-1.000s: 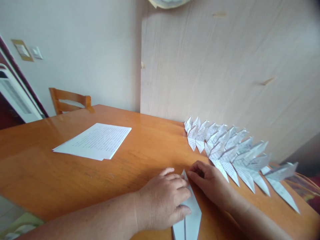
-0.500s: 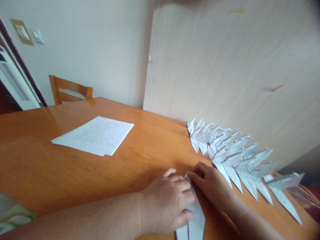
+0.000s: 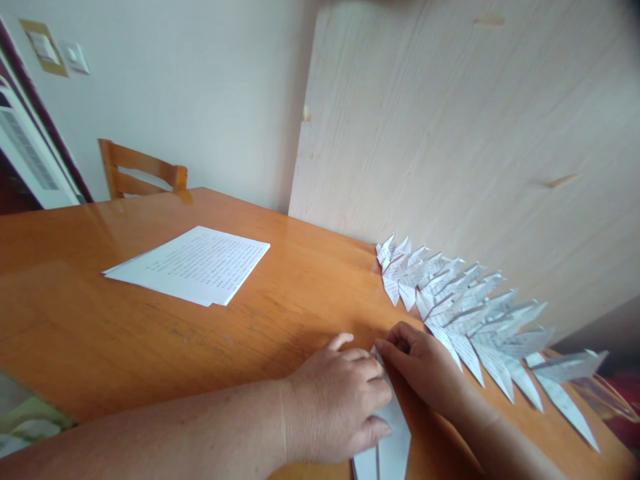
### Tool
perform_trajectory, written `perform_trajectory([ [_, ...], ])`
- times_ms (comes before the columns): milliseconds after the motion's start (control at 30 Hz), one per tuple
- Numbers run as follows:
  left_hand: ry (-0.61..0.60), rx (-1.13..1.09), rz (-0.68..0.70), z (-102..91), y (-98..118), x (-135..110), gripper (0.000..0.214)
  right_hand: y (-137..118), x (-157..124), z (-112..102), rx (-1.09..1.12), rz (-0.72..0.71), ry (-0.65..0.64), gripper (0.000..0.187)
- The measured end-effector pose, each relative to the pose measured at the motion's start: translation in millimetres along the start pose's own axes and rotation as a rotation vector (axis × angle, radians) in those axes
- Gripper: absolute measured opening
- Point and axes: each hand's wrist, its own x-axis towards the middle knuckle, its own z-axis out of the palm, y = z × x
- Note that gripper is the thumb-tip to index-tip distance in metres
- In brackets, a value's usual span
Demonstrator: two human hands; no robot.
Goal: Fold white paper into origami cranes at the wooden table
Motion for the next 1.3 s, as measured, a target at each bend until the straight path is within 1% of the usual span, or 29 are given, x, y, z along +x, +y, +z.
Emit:
perform_trajectory([
  [300, -0.002, -0.016, 0.0, -0.6, -0.5, -0.1, 0.028, -10.3, 0.8, 1.4, -0.163, 0.071, 0.072, 0.034],
  [400, 0.001, -0.01, 0.002, -1.3, -0.2, 0.0, 0.028, -9.0, 1.0, 1.2, -0.169, 0.051, 0.092, 0.035],
  [500, -0.005, -0.012, -0.003, -1.7, 0.0, 0.2, 0.028, -6.5, 1.2, 0.8, -0.139, 0.016, 0.062, 0.037],
  [600, -0.009, -0.015, -0.009, -1.8, -0.3, 0.4, 0.029, -4.3, 2.3, 1.7, -0.142, 0.002, 0.041, 0.033],
  [667, -0.008, -0.016, -0.013, -2.0, -0.4, 0.4, 0.029, -2.9, 3.1, 2.7, -0.138, -0.001, 0.056, 0.03],
  [767, -0.007, -0.028, -0.026, -2.8, -0.4, 0.0, 0.029, -0.5, 3.2, 2.4, -0.048, -0.022, 0.078, 0.028],
  [833, -0.011, -0.043, -0.036, -4.0, -0.5, -0.2, 0.029, 0.5, 1.4, -0.6, 0.078, -0.029, 0.079, 0.029],
  [900, -0.017, -0.067, -0.041, -5.4, -0.6, -0.3, 0.033, -0.1, -2.5, -6.4, 0.252, 0.005, 0.056, 0.031],
  [1000, -0.017, -0.107, -0.054, -7.6, -0.8, -0.1, 0.045, -3.6, -12.0, -19.1, 0.571, 0.081, -0.049, 0.031],
  [1133, -0.014, -0.149, -0.074, -9.1, -1.0, 0.6, 0.061, -9.1, -25.3, -34.2, 0.94, 0.068, -0.279, 0.027],
  [1200, -0.023, -0.179, -0.089, -9.2, -1.4, 0.9, 0.065, -11.1, -29.8, -37.9, 1.06, 0.094, -0.426, 0.025],
  [1300, -0.014, -0.228, -0.113, -8.1, -2.1, 0.9, 0.078, -13.4, -34.4, -38.8, 1.126, 0.153, -0.614, 0.023],
])
